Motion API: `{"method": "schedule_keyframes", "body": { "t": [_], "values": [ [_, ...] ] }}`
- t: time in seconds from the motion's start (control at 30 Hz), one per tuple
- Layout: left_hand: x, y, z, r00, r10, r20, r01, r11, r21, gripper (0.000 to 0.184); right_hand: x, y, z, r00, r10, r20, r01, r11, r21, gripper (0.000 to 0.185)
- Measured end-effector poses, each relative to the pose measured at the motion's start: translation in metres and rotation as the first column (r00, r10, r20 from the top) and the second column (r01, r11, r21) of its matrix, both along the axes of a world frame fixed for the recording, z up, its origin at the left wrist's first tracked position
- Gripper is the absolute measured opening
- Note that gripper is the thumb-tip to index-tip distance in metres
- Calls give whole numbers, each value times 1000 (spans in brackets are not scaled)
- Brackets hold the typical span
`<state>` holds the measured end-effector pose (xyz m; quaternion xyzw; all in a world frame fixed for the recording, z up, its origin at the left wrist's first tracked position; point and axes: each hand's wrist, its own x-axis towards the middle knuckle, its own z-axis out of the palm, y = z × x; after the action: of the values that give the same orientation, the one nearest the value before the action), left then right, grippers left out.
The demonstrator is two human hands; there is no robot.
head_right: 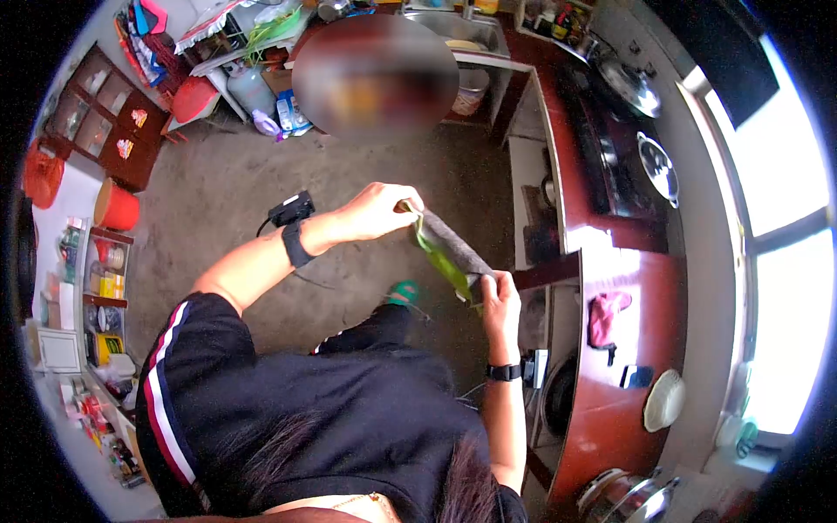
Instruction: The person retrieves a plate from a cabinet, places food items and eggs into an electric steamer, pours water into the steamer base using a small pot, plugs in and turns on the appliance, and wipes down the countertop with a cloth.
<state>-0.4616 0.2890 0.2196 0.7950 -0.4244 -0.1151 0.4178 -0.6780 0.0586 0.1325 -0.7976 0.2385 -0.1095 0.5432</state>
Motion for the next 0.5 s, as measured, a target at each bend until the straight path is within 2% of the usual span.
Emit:
{"method": "schedule_keyframes", "body": {
  "t": [0.07, 0.1, 0.13, 0.17, 0.2, 0.27, 0.3, 0.33, 0.37, 0.4, 0.47, 0.5],
  "values": [
    [42, 36, -8, 991, 99, -86, -101, 995, -21, 16, 50, 28, 29, 991, 99, -89, -113, 980, -166, 37],
    [63, 53, -7, 983, 161, -82, -161, 987, 11, 15, 77, 41, 35, 978, 153, -141, -171, 977, -128, 52],
    [83, 65, -4, 973, 219, -75, -216, 975, 48, 13, 101, 46, 32, 965, 230, -123, -251, 947, -199, 55],
    [108, 82, -18, 960, 238, -145, -244, 969, -27, 13, 128, 57, 36, 951, 275, -143, -298, 938, -177, 54],
    [136, 100, -29, 957, 275, -90, -278, 960, -24, 13, 160, 68, 40, 933, 324, -155, -346, 925, -156, 54],
    [178, 139, -42, 933, 361, 11, -361, 933, -4, 12, 218, 84, 39, 911, 372, -178, -397, 908, -135, 42],
    [199, 156, -53, 909, 379, -175, -393, 918, -49, 14, 248, 90, 37, 891, 410, -194, -434, 896, -99, 38],
    [223, 174, -51, 859, 403, -315, -429, 903, -15, 14, 286, 96, 34, 873, 448, -194, -468, 881, -70, 35],
    [241, 189, -48, 791, 421, -444, -458, 888, 26, 14, 314, 104, 28, 860, 487, -150, -505, 854, -124, 26],
    [257, 200, -47, 698, 432, -571, -481, 874, 72, 15, 342, 110, 25, 845, 519, -126, -534, 824, -188, 27],
    [292, 217, -39, 675, 461, -575, -554, 833, 17, 15, 399, 125, 26, 809, 581, -86, -576, 756, -310, 29],
    [309, 226, -38, 667, 487, -564, -579, 815, 18, 15, 424, 131, 28, 799, 585, -137, -600, 766, -230, 30]
  ]
}}
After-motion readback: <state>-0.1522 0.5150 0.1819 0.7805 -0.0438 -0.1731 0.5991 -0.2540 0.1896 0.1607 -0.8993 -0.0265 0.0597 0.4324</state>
